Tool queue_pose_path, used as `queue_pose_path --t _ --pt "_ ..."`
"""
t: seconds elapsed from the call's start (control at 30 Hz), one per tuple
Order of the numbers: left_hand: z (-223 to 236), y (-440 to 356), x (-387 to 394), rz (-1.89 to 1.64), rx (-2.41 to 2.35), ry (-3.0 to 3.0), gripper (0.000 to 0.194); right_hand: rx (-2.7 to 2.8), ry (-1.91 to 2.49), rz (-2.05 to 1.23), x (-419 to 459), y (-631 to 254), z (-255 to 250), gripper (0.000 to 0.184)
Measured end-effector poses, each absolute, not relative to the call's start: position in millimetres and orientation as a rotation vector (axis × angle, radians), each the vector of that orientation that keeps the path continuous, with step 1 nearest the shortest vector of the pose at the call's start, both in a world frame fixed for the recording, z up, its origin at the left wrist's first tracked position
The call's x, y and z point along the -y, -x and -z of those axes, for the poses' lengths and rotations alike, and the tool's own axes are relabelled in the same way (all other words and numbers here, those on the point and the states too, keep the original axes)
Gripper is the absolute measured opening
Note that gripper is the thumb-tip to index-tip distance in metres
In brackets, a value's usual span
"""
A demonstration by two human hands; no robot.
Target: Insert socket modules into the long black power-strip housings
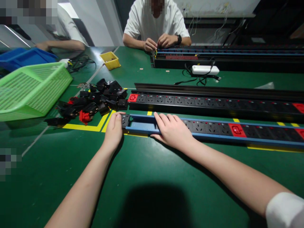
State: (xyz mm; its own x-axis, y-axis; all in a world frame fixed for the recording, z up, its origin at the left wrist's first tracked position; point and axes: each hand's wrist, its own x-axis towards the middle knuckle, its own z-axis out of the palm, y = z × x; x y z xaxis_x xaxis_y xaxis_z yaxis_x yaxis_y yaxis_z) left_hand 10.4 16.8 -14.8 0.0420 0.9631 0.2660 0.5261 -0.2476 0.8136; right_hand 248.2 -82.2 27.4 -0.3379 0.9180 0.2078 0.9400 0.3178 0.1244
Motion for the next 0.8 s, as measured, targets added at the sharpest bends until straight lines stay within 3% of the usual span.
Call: queue_pose_path --t 0.8 --pt "7.4 -13.9 -17.6 -1.056 -1.473 -1.577 0.038 2.468 1.746 0.343 83.0 -247.7 -27.7 0.083"
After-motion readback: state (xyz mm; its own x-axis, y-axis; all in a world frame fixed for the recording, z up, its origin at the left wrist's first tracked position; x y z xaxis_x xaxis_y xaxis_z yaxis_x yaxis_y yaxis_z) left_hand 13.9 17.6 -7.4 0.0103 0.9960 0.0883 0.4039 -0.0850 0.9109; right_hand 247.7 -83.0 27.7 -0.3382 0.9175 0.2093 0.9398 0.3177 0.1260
